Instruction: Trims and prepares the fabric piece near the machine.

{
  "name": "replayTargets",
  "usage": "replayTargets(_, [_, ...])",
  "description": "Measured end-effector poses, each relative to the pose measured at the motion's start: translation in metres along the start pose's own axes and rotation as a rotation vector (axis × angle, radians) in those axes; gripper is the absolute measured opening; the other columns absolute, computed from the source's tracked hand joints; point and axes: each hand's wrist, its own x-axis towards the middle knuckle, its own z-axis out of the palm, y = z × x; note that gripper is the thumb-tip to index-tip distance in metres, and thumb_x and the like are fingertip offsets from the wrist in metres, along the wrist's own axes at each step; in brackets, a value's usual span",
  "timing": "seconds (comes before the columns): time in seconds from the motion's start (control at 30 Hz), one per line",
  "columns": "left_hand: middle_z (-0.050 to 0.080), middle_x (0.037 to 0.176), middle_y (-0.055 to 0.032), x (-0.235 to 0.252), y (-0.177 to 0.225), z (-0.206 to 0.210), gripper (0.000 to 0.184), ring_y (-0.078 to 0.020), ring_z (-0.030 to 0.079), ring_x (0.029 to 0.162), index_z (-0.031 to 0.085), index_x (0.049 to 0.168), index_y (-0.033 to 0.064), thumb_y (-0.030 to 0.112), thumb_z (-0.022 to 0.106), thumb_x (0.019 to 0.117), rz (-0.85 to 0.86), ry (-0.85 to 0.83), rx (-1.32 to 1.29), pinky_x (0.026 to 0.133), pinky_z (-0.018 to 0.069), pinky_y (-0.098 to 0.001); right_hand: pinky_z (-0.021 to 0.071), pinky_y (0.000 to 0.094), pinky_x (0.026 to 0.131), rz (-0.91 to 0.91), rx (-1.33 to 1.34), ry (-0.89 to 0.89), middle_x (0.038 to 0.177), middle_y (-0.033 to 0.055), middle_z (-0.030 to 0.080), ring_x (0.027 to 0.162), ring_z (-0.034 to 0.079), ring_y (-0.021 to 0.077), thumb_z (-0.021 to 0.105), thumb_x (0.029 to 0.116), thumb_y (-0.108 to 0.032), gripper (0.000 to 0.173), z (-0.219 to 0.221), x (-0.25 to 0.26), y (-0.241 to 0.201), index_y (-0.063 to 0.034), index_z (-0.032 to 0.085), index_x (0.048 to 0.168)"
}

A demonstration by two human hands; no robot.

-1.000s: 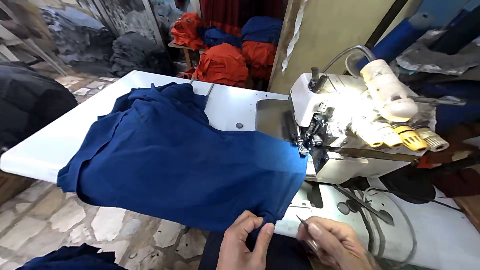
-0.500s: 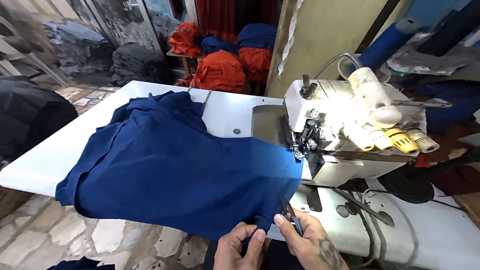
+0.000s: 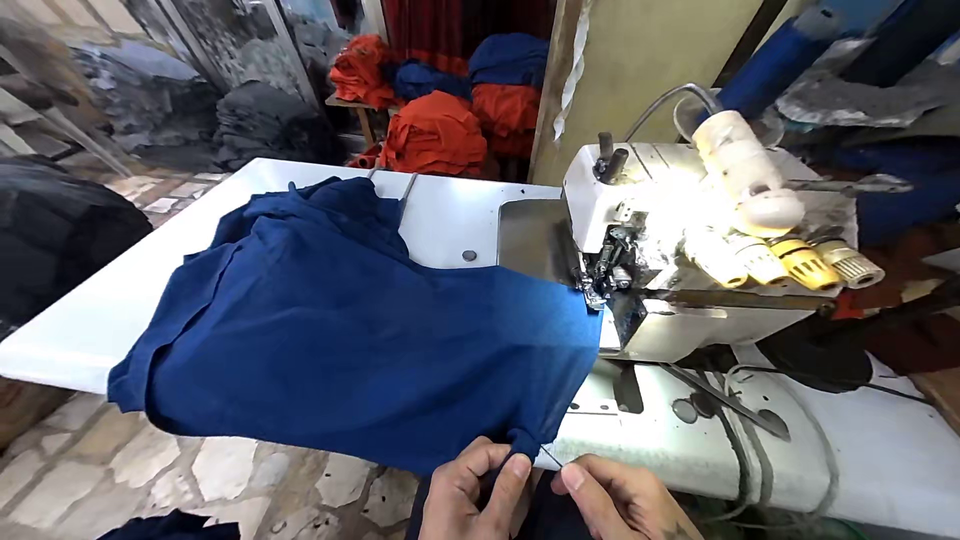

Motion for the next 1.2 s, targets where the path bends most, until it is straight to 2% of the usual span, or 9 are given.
replayTargets(0.2, [0.065,0.085,0.0002,0.000,-0.002,0.001,0.014,-0.0037,0.059,0.069,0.075,0.092,0.0037,0.012,0.066,0.0987,0.029,-0.004,0.015,0.060,0.0505,-0.0200,0.0430,0.0241,0.055,0.014,-0.028,-0.044,0.065,-0.0019,0.058,0.057,0.052,0.0035,0.048,0.1077,-0.027,0.037,-0.005,0.005,-0.002,-0.0047,0.075,0.093])
replayTargets(0.33, [0.067,0.087,-0.0013,-0.001,-0.002,0.001,0.015,-0.0055,0.062,0.077,0.075,0.093,0.0019,0.012,0.067,0.0985,0.063,-0.009,0.050,0.069,0.0540,-0.0217,0.0416,0.0265,0.054,0.058,-0.082,-0.104,0.064,-0.0019,0.056,0.056,0.051,0.0049,0.048,0.1078,-0.031,0.040,-0.013,0.009,-0.005,-0.0061,0.074,0.091])
replayTargets(0.53, [0.066,0.085,-0.0005,0.000,-0.003,0.000,0.015,-0.0057,0.062,0.077,0.075,0.092,0.0030,0.013,0.067,0.0983,0.099,0.016,0.095,0.068,0.0539,-0.0209,0.0383,0.0266,0.051,0.033,-0.137,-0.158,0.060,-0.0045,0.053,0.052,0.048,0.0041,0.047,0.1071,-0.035,0.043,-0.019,0.019,-0.004,-0.0094,0.074,0.086])
replayTargets(0.7, [0.070,0.085,-0.0036,0.000,0.005,0.002,0.022,-0.0036,0.064,0.079,0.076,0.092,-0.0014,0.017,0.066,0.0984,0.118,0.068,0.119,0.072,0.0529,-0.0195,0.0398,0.0237,0.055,0.082,-0.137,-0.168,0.064,-0.0061,0.054,0.057,0.049,0.0009,0.046,0.1077,-0.043,0.047,-0.024,0.019,-0.017,-0.0093,0.073,0.090])
replayTargets(0.8, [0.071,0.086,-0.0038,0.001,0.003,0.001,0.021,-0.0041,0.064,0.080,0.076,0.092,-0.0011,0.016,0.066,0.0980,0.120,0.063,0.120,0.074,0.0538,-0.0203,0.0395,0.0232,0.054,0.071,-0.140,-0.159,0.063,-0.0062,0.054,0.056,0.048,0.0006,0.045,0.1080,-0.041,0.046,-0.022,0.019,-0.017,-0.0088,0.073,0.090])
replayTargets(1.03, [0.067,0.085,-0.0004,0.000,-0.001,-0.002,0.016,-0.0044,0.063,0.078,0.076,0.093,0.0032,0.016,0.067,0.0980,0.121,0.018,0.116,0.069,0.0537,-0.0202,0.0389,0.0226,0.054,0.065,-0.129,-0.161,0.063,-0.0073,0.054,0.056,0.048,-0.0001,0.046,0.1079,-0.041,0.045,-0.020,0.019,-0.016,-0.0111,0.073,0.089])
replayTargets(1.2, [0.067,0.085,-0.0006,-0.002,-0.002,-0.002,0.016,-0.0050,0.063,0.078,0.076,0.093,0.0025,0.015,0.068,0.0978,0.140,0.038,0.127,0.070,0.0538,-0.0205,0.0385,0.0239,0.051,0.021,-0.137,-0.170,0.060,-0.0062,0.053,0.053,0.048,0.0018,0.046,0.1075,-0.032,0.041,-0.019,0.019,-0.008,-0.0096,0.074,0.088])
